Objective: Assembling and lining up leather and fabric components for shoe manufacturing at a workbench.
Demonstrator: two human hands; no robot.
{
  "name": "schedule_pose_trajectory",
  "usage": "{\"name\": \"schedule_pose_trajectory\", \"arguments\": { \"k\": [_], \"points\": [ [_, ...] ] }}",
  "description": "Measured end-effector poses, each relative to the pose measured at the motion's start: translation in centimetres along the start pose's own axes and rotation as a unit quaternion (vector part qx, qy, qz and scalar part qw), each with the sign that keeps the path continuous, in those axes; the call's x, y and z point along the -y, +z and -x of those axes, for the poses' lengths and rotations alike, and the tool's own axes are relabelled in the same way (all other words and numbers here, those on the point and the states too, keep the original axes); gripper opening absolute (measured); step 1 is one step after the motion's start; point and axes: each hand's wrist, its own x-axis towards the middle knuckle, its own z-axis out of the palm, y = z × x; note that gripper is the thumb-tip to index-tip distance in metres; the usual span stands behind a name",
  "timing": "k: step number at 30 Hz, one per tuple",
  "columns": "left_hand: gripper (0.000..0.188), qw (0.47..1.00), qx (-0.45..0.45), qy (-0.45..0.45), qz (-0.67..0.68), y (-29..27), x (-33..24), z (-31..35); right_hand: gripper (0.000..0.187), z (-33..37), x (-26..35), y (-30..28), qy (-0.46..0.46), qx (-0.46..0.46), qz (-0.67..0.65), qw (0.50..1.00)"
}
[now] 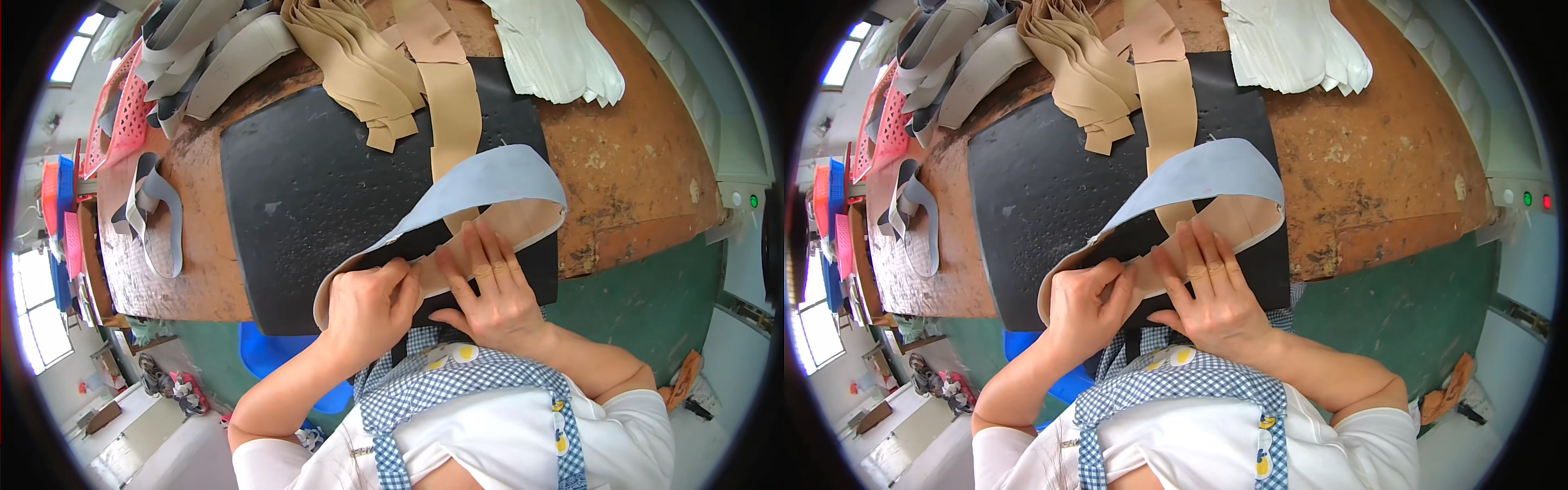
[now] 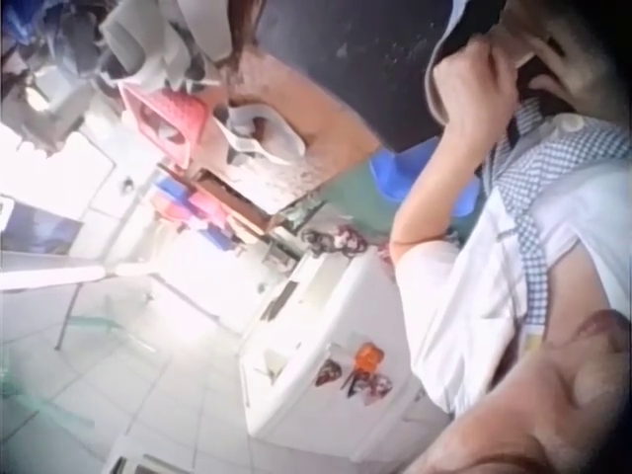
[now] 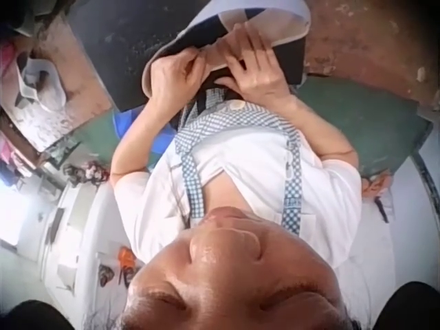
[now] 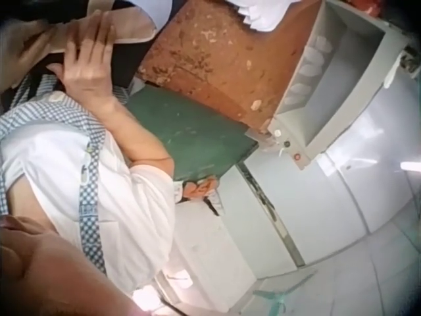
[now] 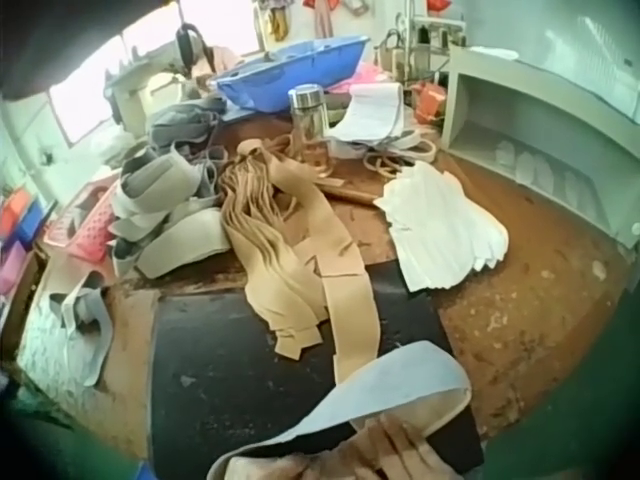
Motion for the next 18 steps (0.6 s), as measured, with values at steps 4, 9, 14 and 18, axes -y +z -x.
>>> {"name": "schedule_pose_trajectory", "arguments": {
  "k": [4, 9, 14, 18],
  "points": [
    [0.015, 0.998, 0.009, -0.040, 0.040, -0.2, 0.1, -0.3, 0.077, 0.0, 0.0, 0.0, 0.000, 0.002, -0.003, 1.000],
    [0.019, 0.987, 0.056, -0.110, 0.100, -0.7, 0.0, -0.7, 0.074, 0.1, 0.0, 0.0, -0.004, 0.019, 0.002, 1.000],
    [0.025, 0.973, 0.095, -0.160, 0.139, -1.3, -0.4, -1.3, 0.075, -0.1, 0.1, 0.2, -0.011, 0.017, 0.026, 0.999],
    [0.029, 0.954, 0.134, -0.218, 0.156, -1.7, -0.4, -1.6, 0.079, -0.3, 0.4, 0.1, -0.018, 0.022, 0.050, 0.998]
  ]
}}
